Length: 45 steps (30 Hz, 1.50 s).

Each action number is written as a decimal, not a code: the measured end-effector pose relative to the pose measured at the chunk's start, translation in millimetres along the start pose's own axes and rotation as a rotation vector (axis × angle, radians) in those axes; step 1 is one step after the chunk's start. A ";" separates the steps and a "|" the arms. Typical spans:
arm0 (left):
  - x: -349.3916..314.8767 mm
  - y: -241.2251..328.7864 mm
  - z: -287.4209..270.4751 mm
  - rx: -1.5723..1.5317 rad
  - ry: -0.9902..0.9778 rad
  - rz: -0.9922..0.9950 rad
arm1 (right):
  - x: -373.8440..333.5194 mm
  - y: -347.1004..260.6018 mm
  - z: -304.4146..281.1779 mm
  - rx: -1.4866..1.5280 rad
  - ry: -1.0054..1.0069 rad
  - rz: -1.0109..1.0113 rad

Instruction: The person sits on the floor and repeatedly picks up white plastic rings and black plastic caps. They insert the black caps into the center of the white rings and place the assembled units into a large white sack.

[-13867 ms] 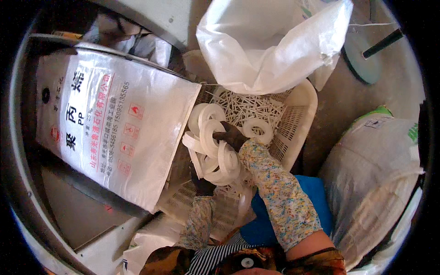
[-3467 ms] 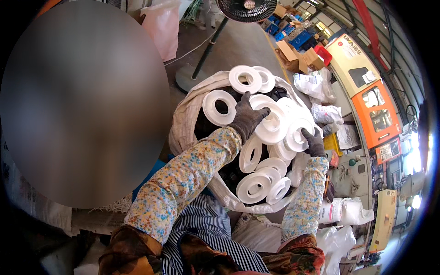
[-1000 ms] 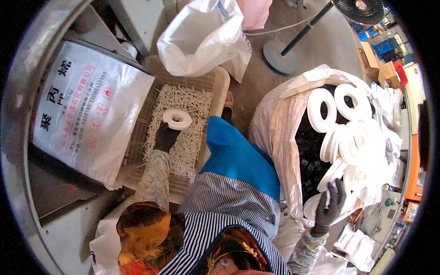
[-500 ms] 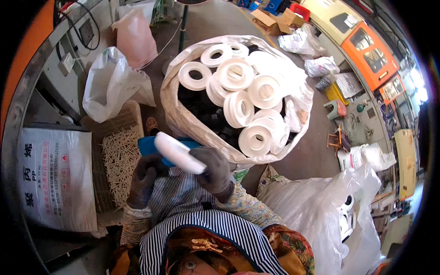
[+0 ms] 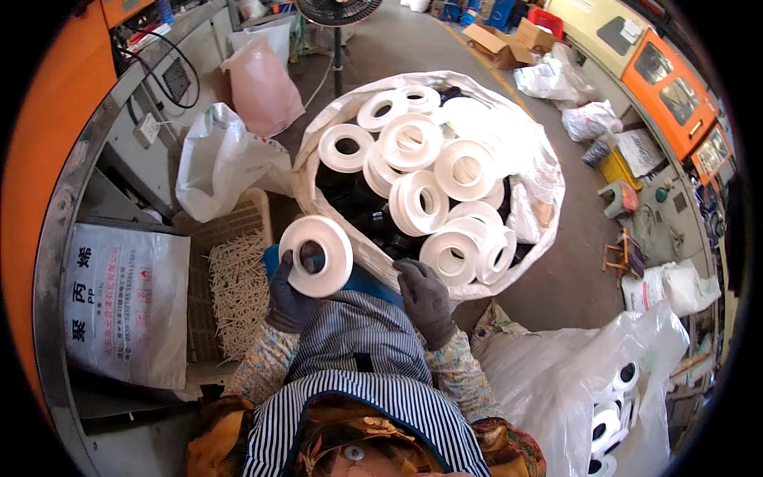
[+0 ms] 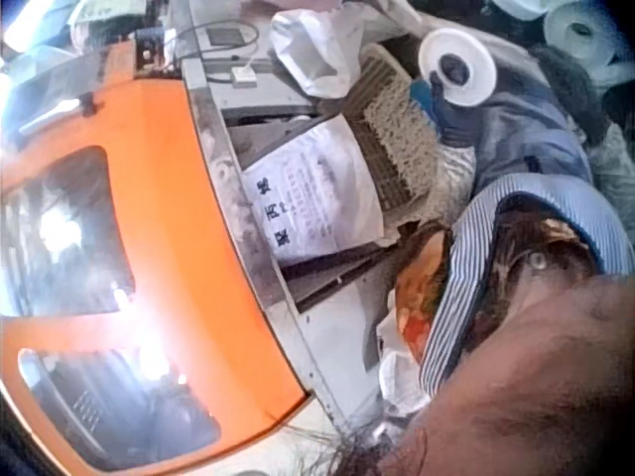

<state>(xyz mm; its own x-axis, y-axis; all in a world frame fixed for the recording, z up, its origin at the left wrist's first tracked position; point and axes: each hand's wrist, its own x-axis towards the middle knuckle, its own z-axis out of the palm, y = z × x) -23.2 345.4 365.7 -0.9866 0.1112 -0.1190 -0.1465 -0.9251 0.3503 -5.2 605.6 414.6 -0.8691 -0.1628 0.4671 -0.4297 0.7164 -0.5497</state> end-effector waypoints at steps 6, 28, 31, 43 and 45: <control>9.8 -0.4 -1.7 -0.089 -0.003 0.023 | 76.6 1.2 57.6 -0.374 -0.156 -0.147; 3.8 -3.6 35.9 0.133 -0.029 -0.185 | 62.0 -39.8 31.6 0.681 -0.270 0.340; 7.2 -17.3 37.5 0.084 -0.013 -0.239 | 65.2 -42.2 20.4 0.113 -0.098 0.039; -13.1 -22.1 50.4 0.616 -0.020 -0.152 | 59.3 -33.3 0.6 -0.094 -0.536 -0.067; -13.7 -20.6 55.3 0.585 -0.019 -0.153 | 56.3 -40.4 -1.6 -0.004 -0.414 -0.130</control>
<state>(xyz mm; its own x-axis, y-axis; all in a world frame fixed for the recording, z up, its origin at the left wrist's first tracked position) -10.6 383.0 411.5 -0.9517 0.2386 -0.1934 -0.2961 -0.5458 0.7838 -36.4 568.6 464.2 -0.8331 -0.5097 0.2147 -0.5418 0.6744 -0.5015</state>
